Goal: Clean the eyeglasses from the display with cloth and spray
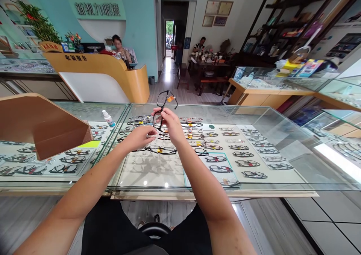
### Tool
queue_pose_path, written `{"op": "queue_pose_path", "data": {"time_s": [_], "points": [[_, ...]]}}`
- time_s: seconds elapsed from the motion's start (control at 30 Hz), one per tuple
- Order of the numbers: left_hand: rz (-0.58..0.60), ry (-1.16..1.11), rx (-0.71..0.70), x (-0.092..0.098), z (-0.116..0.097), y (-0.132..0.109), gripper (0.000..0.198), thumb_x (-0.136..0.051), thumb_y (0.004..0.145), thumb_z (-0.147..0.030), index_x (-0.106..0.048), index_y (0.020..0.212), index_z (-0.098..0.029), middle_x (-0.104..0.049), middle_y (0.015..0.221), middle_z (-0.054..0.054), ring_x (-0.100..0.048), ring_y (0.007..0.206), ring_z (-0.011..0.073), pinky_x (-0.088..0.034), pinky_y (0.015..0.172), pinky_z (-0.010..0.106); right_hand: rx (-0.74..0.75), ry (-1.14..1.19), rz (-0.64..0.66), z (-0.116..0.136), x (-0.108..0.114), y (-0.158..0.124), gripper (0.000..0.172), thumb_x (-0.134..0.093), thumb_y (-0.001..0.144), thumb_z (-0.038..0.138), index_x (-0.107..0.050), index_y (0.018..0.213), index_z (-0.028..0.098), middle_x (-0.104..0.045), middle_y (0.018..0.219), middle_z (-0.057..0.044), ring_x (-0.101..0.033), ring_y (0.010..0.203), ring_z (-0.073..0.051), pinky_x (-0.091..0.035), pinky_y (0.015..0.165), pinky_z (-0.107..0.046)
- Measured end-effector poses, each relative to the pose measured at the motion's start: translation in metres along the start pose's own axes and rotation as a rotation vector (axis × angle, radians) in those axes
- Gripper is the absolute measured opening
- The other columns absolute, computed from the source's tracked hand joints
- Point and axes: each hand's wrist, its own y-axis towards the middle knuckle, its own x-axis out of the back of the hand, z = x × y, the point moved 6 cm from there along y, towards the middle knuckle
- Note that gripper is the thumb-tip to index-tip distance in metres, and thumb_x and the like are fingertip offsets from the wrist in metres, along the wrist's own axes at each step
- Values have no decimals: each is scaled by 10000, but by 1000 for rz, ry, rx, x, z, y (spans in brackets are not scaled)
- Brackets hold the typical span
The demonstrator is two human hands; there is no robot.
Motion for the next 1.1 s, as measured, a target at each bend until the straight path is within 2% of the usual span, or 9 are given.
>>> {"op": "queue_pose_path", "data": {"time_s": [0.1, 0.17, 0.27, 0.37, 0.53, 0.67, 0.83, 0.97, 1.1], "points": [[-69, -33, 52, 8, 0, 0, 119, -673, 963, -349, -726, 927, -249, -785, 952, 59, -683, 878, 267, -462, 783, 374, 9, 6, 3, 0, 0, 0, 341, -740, 916, 535, -819, 1107, 263, -838, 1090, -43, -624, 829, -180, -509, 807, -319], [-147, -183, 107, 17, 0, 0, 197, -663, 986, -421, -704, 937, -235, -771, 942, 52, -678, 848, 236, -464, 756, 346, 18, 15, 5, 0, 1, 0, 332, -735, 930, 529, -821, 1114, 265, -835, 1073, -42, -626, 830, -181, -502, 793, -315], [-194, -605, 165, 26, -3, 1, 363, -825, 871, -547, -680, 881, -214, -700, 829, 17, -613, 741, 176, -445, 694, 293, 21, 5, -1, -1, 3, 0, 341, -728, 944, 539, -813, 1134, 270, -831, 1087, -47, -646, 858, -194, -506, 800, -322], [-128, -852, 179, 26, -10, 2, 492, -959, 740, -596, -691, 877, -206, -614, 730, -27, -511, 643, 124, -384, 620, 254, 40, -32, -19, -1, 4, 0, 360, -714, 951, 553, -798, 1158, 270, -830, 1127, -49, -647, 878, -200, -513, 821, -330], [-90, -970, 203, 21, -13, -1, 530, -967, 745, -636, -701, 920, -212, -562, 709, -43, -484, 607, 105, -386, 597, 240, 74, -88, -38, 2, 3, -2, 363, -713, 958, 555, -790, 1177, 276, -825, 1171, -48, -608, 874, -198, -505, 848, -340], [-136, -1028, 225, 22, -10, -1, 534, -994, 712, -605, -684, 891, -209, -539, 680, -56, -459, 584, 91, -368, 565, 223, 118, -118, -69, 7, 5, -3, 322, -703, 977, 516, -804, 1174, 281, -821, 1169, -41, -600, 876, -196, -493, 853, -341], [-210, -1107, 288, 31, -6, -2, 534, -998, 679, -544, -649, 918, -218, -641, 774, -35, -582, 639, 113, -490, 607, 237, 157, -111, -111, 10, 12, -2, 310, -688, 994, 499, -804, 1195, 294, -810, 1205, -43, -606, 894, -203, -519, 870, -350], [-293, -1154, 341, 38, 0, -3, 493, -954, 703, -489, -598, 927, -232, -615, 763, -55, -568, 615, 99, -462, 572, 218, 155, -109, -103, 9, 13, -2, 306, -673, 1011, 490, -810, 1192, 283, -819, 1177, -51, -636, 936, -212, -525, 899, -350], [-306, -1165, 344, 39, 2, -2, 494, -939, 714, -492, -578, 932, -235, -595, 741, -68, -570, 611, 94, -465, 577, 210, 152, -82, -73, 5, 11, -3, 253, -695, 1011, 452, -837, 1147, 292, -810, 1239, -39, -676, 1081, -227, -517, 1022, -362]]}}
